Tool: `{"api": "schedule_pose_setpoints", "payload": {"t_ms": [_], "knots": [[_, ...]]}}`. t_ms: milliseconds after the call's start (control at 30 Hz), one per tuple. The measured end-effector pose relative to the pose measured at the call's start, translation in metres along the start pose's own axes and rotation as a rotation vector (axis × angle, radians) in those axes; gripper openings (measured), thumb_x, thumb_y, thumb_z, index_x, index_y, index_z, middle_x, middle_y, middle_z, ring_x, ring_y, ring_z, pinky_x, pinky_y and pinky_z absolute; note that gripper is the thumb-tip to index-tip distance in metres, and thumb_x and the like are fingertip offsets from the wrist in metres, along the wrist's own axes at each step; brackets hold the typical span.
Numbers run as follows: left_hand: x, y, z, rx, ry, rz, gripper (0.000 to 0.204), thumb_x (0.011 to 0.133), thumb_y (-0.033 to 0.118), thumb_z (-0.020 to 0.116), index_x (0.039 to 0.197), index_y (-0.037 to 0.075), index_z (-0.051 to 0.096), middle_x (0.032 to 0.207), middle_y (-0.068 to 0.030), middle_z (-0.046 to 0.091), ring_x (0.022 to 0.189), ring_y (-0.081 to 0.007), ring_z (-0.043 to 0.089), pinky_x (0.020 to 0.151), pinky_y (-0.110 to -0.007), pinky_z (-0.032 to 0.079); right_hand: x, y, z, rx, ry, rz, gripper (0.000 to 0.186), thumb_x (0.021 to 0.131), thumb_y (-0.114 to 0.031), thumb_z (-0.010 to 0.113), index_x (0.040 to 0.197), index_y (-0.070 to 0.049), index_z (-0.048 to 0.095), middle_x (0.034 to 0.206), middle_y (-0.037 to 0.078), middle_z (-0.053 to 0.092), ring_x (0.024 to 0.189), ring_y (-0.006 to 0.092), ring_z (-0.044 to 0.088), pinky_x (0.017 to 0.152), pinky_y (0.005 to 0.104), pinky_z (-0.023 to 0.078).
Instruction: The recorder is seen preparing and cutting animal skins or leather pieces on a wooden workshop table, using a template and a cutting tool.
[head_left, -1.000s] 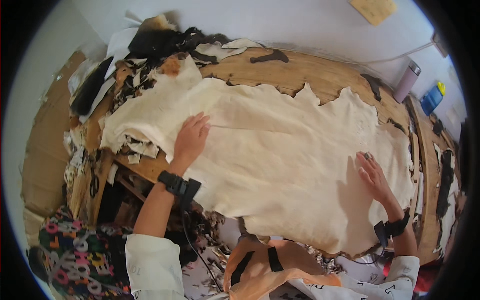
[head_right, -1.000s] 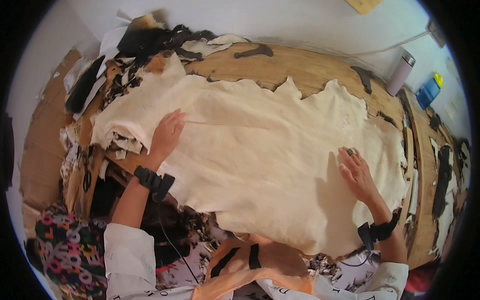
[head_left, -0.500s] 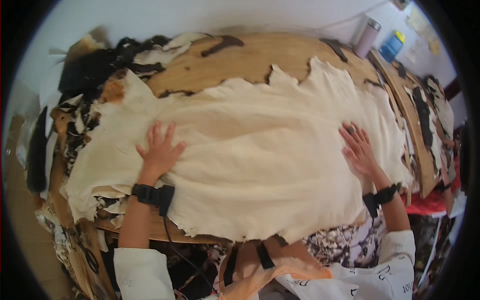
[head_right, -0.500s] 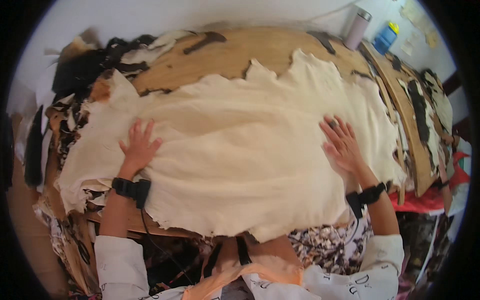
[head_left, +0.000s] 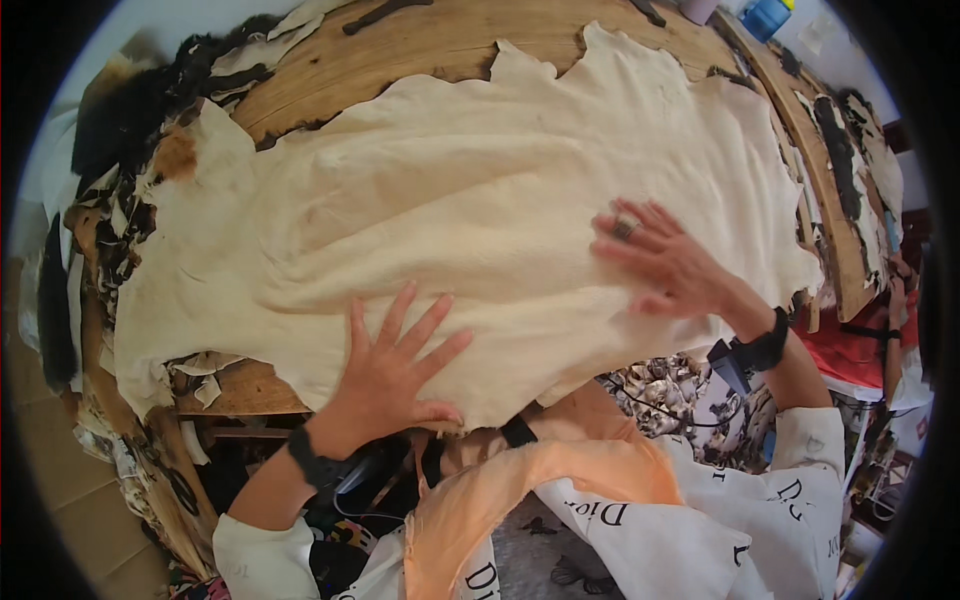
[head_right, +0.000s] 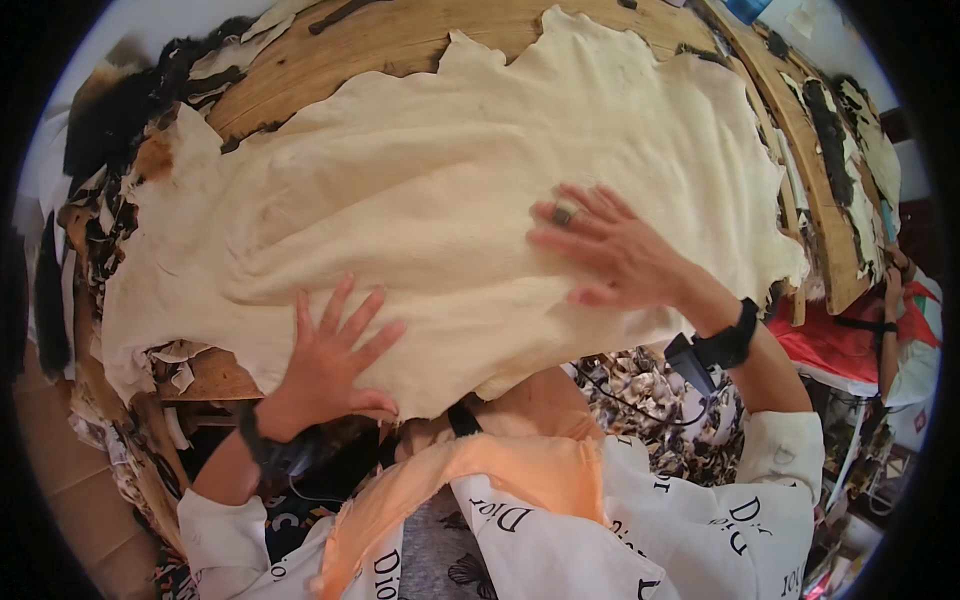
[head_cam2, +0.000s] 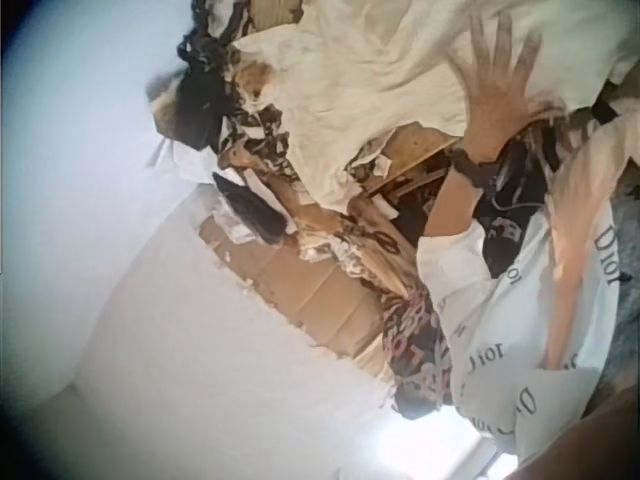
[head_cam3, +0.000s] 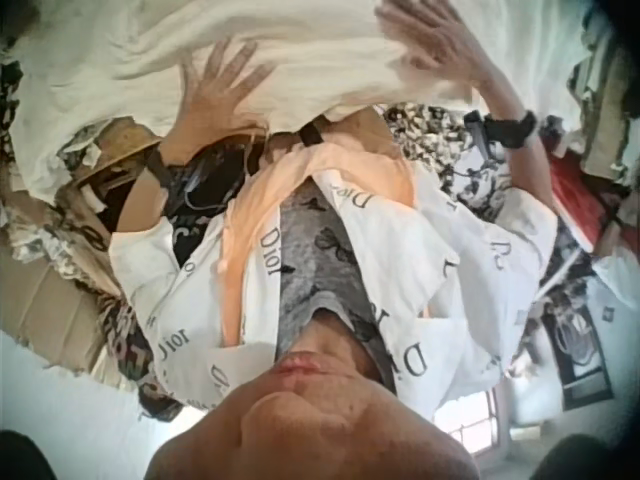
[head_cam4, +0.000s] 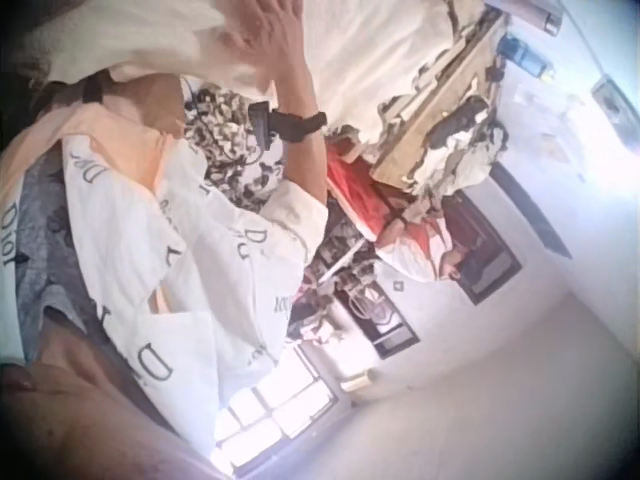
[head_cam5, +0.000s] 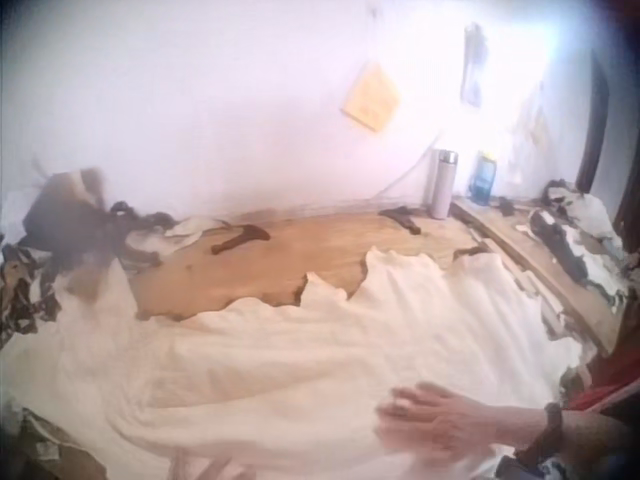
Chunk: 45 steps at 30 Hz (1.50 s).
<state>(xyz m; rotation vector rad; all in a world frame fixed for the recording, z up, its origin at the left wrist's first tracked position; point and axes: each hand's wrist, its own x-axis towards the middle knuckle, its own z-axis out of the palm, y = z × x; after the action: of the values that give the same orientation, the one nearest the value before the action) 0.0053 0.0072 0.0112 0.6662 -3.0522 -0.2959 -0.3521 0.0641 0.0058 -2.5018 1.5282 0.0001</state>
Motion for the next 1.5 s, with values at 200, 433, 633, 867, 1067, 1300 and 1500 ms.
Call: {"api": "schedule_pose_setpoints", "payload": {"t_ms": [200, 433, 633, 867, 1067, 1300, 1500], "knots": [[-0.035, 0.019, 0.043, 0.255, 0.157, -0.051, 0.050, 0.072, 0.028, 0.060, 0.120, 0.034, 0.043, 0.124, -0.0065, 0.044, 0.120, -0.0335, 0.034, 0.088, -0.057, 0.029, -0.003, -0.001, 0.007, -0.033, 0.010, -0.062, 0.063, 0.080, -0.056, 0.037, 0.128, -0.015, 0.037, 0.137, 0.007, 0.028, 0.128, 0.0299, 0.019, 0.103, 0.0462, 0.013], [-0.019, -0.020, -0.023, -0.287, -0.042, -0.054, 0.040, 0.074, 0.019, 0.057, 0.114, 0.015, 0.052, 0.123, -0.0074, 0.046, 0.111, -0.0274, 0.044, 0.088, -0.042, 0.035, 0.011, 0.030, -0.022, 0.235, -0.086, -0.141, 0.046, 0.082, -0.040, 0.045, 0.120, -0.014, 0.046, 0.128, 0.007, 0.040, 0.121, 0.0269, 0.033, 0.097, 0.0446, 0.026], [0.047, -0.122, -0.016, -0.108, 0.364, -0.341, 0.045, 0.080, 0.016, 0.047, 0.122, 0.002, 0.042, 0.124, -0.0174, 0.042, 0.115, -0.0309, 0.038, 0.096, -0.040, 0.028, 0.107, 0.038, -0.016, 0.184, 0.016, -0.438, 0.044, 0.084, -0.033, 0.041, 0.125, -0.015, 0.042, 0.132, 0.005, 0.036, 0.124, 0.0236, 0.029, 0.099, 0.0432, 0.026], [0.047, -0.195, -0.011, 0.004, 0.150, -0.557, 0.055, 0.080, 0.021, 0.042, 0.130, 0.000, 0.028, 0.134, -0.0158, 0.031, 0.124, -0.0308, 0.027, 0.101, -0.040, 0.021, 0.199, 0.117, -0.022, 0.137, -0.001, -0.322, 0.046, 0.088, -0.028, 0.037, 0.131, -0.015, 0.032, 0.138, 0.004, 0.026, 0.128, 0.0244, 0.021, 0.106, 0.0413, 0.015], [0.054, -0.200, -0.013, -0.053, 0.139, -0.556, 0.052, 0.083, 0.021, 0.039, 0.129, 0.001, 0.029, 0.135, -0.0143, 0.030, 0.124, -0.0304, 0.027, 0.101, -0.039, 0.022, 0.264, 0.181, -0.022, -0.203, 0.225, -0.155, 0.041, 0.088, -0.025, 0.036, 0.127, -0.012, 0.038, 0.131, 0.012, 0.036, 0.124, 0.0272, 0.029, 0.102, 0.0395, 0.024], [0.041, -0.205, -0.012, -0.102, 0.218, -0.528, 0.048, 0.084, 0.019, 0.037, 0.128, 0.001, 0.032, 0.133, -0.0141, 0.033, 0.123, -0.0299, 0.030, 0.101, -0.038, 0.023, 0.277, 0.132, -0.018, -0.174, 0.079, 0.671, 0.034, 0.081, -0.031, 0.049, 0.100, -0.002, 0.050, 0.097, 0.018, 0.053, 0.094, 0.0326, 0.052, 0.076, 0.0435, 0.043], [0.043, -0.210, -0.012, -0.113, 0.254, -0.449, 0.047, 0.084, 0.018, 0.038, 0.127, 0.000, 0.034, 0.131, -0.0150, 0.036, 0.121, -0.0314, 0.033, 0.100, -0.038, 0.026, 0.275, 0.133, 0.007, -0.085, 0.589, 0.585, 0.034, 0.080, -0.036, 0.051, 0.085, -0.003, 0.051, 0.074, 0.018, 0.058, 0.070, 0.0355, 0.057, 0.058, 0.0453, 0.045]]}}
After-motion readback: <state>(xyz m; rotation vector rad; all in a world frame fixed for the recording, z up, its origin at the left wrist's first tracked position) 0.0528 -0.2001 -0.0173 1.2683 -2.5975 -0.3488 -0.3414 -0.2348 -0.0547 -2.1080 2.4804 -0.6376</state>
